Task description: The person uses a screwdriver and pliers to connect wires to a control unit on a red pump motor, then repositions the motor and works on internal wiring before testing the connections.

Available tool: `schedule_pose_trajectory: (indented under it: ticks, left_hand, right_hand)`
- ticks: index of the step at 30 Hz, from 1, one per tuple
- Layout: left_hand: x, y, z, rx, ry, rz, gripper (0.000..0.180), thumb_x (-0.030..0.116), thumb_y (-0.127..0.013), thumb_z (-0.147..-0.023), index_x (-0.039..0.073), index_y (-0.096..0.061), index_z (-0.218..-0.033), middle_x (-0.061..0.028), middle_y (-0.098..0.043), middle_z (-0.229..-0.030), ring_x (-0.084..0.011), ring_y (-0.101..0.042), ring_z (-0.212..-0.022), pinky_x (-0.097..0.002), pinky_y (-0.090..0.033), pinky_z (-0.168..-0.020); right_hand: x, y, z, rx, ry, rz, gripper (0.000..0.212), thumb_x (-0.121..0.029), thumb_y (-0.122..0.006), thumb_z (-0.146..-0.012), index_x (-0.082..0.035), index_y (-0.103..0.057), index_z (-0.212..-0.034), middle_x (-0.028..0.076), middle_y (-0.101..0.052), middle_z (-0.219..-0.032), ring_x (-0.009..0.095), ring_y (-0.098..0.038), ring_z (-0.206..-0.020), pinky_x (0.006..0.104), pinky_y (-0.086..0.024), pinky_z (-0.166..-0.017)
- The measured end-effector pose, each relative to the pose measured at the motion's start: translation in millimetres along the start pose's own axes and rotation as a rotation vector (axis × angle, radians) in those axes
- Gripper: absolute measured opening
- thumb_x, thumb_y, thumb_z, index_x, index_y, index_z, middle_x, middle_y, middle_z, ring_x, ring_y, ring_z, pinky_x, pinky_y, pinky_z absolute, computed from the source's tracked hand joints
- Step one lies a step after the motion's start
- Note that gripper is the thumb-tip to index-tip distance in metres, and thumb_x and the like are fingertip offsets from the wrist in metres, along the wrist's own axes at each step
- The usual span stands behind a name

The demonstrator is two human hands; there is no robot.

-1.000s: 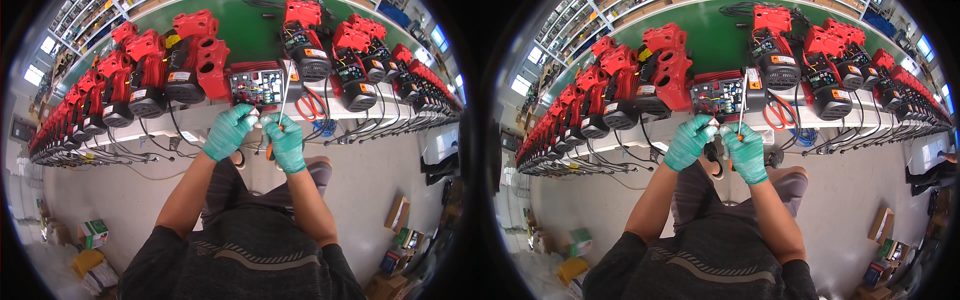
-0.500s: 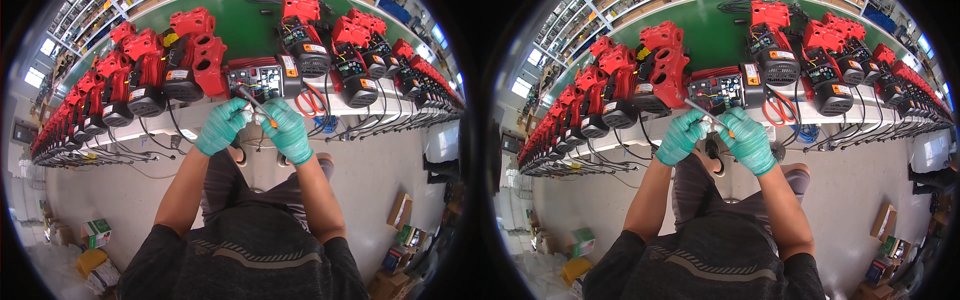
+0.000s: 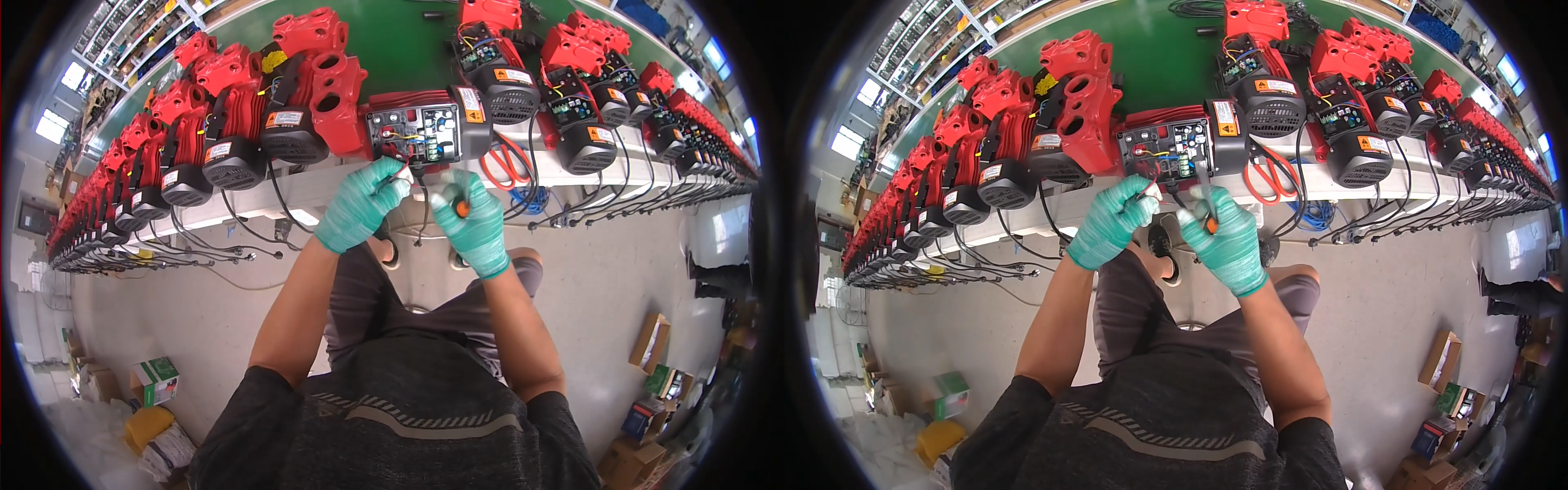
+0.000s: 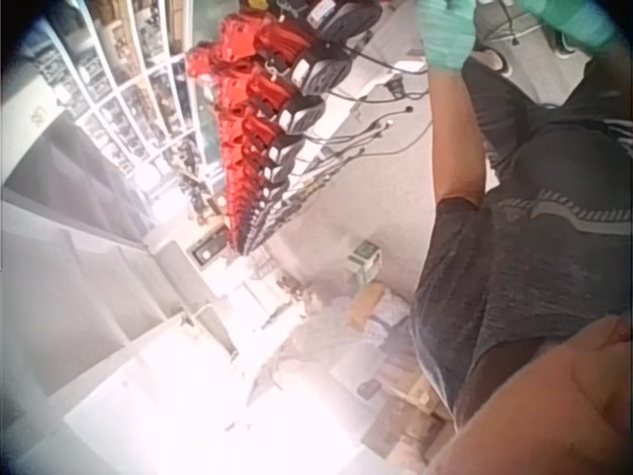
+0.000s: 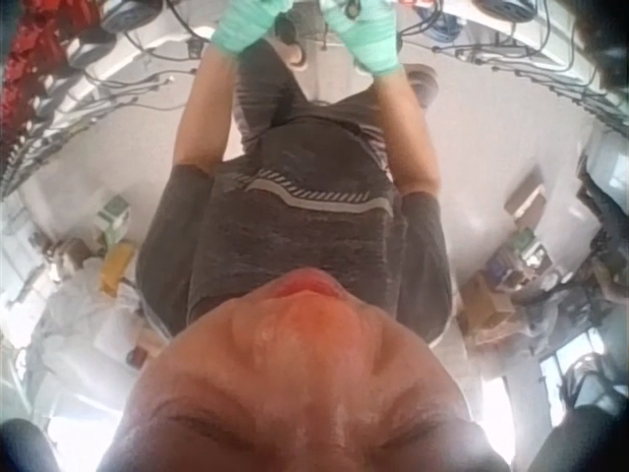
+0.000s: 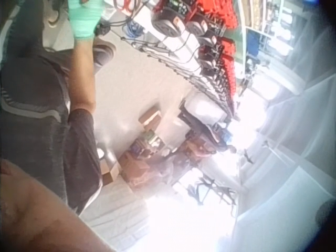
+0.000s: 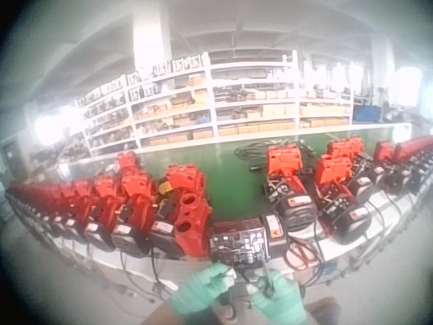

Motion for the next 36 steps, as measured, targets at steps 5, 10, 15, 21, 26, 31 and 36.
schedule_pose_trajectory:
  ticks: [5, 10, 15, 21, 26, 31, 36]
  left_hand:
    - [-2, 4, 1, 0.006, -0.012, -0.035, 0.014, 0.011, -0.065, -0.1, 0.003, -0.066, -0.111, 0.0012, -0.061, -0.09, -0.007, -0.054, -0.08, -0.0253, -0.048, -0.072]
    - [3, 3, -1, 0.003, -0.011, -0.112, 0.012, 0.012, -0.064, -0.1, 0.004, -0.065, -0.109, 0.0009, -0.058, -0.086, -0.0067, -0.053, -0.078, -0.0263, -0.047, -0.071]
    - [1, 3, 0, 0.012, -0.009, -0.128, 0.011, 0.011, -0.064, -0.1, 0.004, -0.065, -0.109, 0.001, -0.059, -0.088, -0.0063, -0.053, -0.079, -0.0267, -0.048, -0.072]
    - [-3, 4, -1, -0.007, 0.003, -0.034, 0.013, 0.011, -0.064, -0.099, 0.004, -0.066, -0.111, 0.0012, -0.06, -0.088, -0.007, -0.053, -0.078, -0.026, -0.048, -0.072]
    - [0, 7, 0, -0.024, 0.019, -0.029, 0.013, 0.01, -0.065, -0.1, 0.004, -0.066, -0.111, 0.0016, -0.06, -0.089, -0.0068, -0.053, -0.077, -0.0259, -0.048, -0.071]
    - [-9, 5, -4, -0.038, -0.004, 0.136, 0.014, 0.009, -0.065, -0.099, 0.003, -0.066, -0.112, 0.0012, -0.061, -0.09, -0.0068, -0.054, -0.078, -0.026, -0.048, -0.072]
    - [-1, 10, -4, -0.065, 0.118, -0.093, 0.02, 0.011, -0.067, -0.098, -0.001, -0.066, -0.114, -0.002, -0.067, -0.094, -0.007, -0.06, -0.084, -0.0259, -0.051, -0.079]
  right_hand:
    - [-15, 6, -26, -0.03, 0.45, 0.366, 0.034, -0.02, -0.078, -0.084, -0.011, -0.068, -0.115, 0.008, -0.068, -0.094, 0.028, -0.068, -0.068, 0.0371, -0.056, -0.06]
    - [-15, -1, -31, -0.228, 0.363, 0.282, 0.012, -0.019, -0.069, -0.091, -0.007, -0.069, -0.094, 0.008, -0.066, -0.074, 0.024, -0.064, -0.056, 0.0363, -0.052, -0.052]
    - [-23, -20, -8, -0.302, -0.578, -0.762, 0.035, -0.028, -0.06, -0.102, -0.001, -0.067, -0.081, 0.006, -0.059, -0.059, 0.015, -0.053, -0.041, 0.0294, -0.044, -0.042]
    - [-8, -10, 8, -0.071, -0.173, -0.165, 0.029, -0.03, -0.072, -0.097, -0.002, -0.069, -0.09, 0.004, -0.06, -0.06, 0.013, -0.06, -0.051, 0.0288, -0.048, -0.048]
    - [-4, -3, -19, 0.014, 0.556, 0.386, 0.029, -0.016, -0.078, -0.085, -0.01, -0.067, -0.111, 0.004, -0.068, -0.097, 0.024, -0.067, -0.063, 0.0332, -0.053, -0.053]
    - [-21, 7, -29, -0.17, 0.678, 0.647, 0.018, -0.018, -0.07, -0.088, -0.012, -0.066, -0.105, 0.004, -0.062, -0.085, 0.026, -0.065, -0.06, 0.0382, -0.051, -0.05]
    - [-15, -11, -21, -0.286, -0.002, -0.083, 0.022, -0.027, -0.066, -0.097, -0.007, -0.066, -0.09, 0.009, -0.063, -0.067, 0.023, -0.062, -0.053, 0.0318, -0.05, -0.049]
Point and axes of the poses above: each hand's wrist, its own z-axis away from the middle knuckle, its own y-axis out of the back of the hand, x = y × z, the point moved 2 cm from there along -z, towards the middle knuckle
